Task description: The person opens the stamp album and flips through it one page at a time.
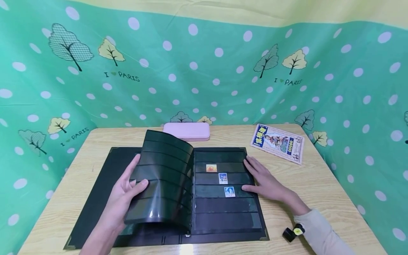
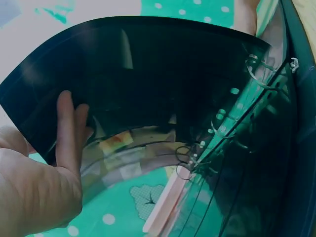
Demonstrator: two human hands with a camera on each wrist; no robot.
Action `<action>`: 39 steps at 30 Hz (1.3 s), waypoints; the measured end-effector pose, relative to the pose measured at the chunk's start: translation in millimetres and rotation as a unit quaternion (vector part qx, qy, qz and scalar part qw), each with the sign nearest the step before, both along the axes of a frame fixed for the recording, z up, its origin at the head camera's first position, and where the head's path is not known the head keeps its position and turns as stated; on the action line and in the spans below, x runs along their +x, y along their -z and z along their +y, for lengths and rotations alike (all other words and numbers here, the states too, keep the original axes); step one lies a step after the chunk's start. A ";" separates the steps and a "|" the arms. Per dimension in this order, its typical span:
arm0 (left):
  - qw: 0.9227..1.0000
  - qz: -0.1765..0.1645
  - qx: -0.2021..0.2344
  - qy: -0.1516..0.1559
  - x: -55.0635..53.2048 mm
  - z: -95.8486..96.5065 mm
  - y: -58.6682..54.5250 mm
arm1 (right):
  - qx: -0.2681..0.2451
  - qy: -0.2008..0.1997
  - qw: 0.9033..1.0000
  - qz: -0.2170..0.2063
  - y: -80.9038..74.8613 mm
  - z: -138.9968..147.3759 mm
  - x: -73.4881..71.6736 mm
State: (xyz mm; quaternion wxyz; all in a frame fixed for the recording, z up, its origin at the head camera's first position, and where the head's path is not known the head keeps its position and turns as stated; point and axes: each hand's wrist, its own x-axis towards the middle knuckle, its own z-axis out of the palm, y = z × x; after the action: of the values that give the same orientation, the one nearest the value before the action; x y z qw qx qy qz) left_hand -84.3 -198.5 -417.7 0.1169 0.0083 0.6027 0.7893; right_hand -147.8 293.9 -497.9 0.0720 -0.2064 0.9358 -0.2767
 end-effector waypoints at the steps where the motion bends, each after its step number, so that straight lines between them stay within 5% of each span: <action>1: 1.000 -0.003 0.004 0.002 -0.6 -2.3 -0.4 | 0.000 0.000 1.000 0.001 -0.3 0.0 0.4; 7: 1.000 -0.001 0.002 0.023 -0.9 -18.8 -4.9 | -0.003 -0.001 1.000 0.003 -2.5 0.4 0.6; 14: 0.997 0.059 -0.056 0.012 2.7 -32.1 -11.0 | -0.005 -0.003 1.000 0.002 -2.0 0.2 -0.3; 20: 0.998 0.042 -0.038 0.030 2.7 -52.1 -3.8 | -0.003 -0.004 1.000 0.003 -0.1 0.3 -1.4; 24: 0.996 0.031 -0.075 0.021 1.9 -63.3 2.5 | -0.005 0.002 1.000 -0.005 0.8 0.3 -1.9; 27: 0.989 0.025 -0.147 -0.001 1.2 -68.1 6.7 | -0.009 0.006 1.000 -0.012 0.7 -0.2 -2.2; 31: 0.962 0.011 -0.271 -0.013 0.9 -73.0 11.7 | -0.009 0.006 1.000 -0.013 0.0 -1.1 -2.4; 34: 0.947 -0.001 -0.321 0.004 0.4 -76.2 16.0 | -0.009 0.005 1.000 -0.012 -0.4 -1.0 -2.1; 39: 0.948 -0.012 -0.319 0.017 -1.4 -78.5 23.4 | -0.013 0.004 1.000 -0.012 -0.4 -0.7 -1.2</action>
State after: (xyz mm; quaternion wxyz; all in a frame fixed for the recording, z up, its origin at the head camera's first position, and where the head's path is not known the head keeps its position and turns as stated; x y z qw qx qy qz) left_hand -85.7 -277.1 -441.1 0.1343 -0.0282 0.8212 0.5538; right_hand -149.0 293.2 -497.5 0.0798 -0.2000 0.9319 -0.2919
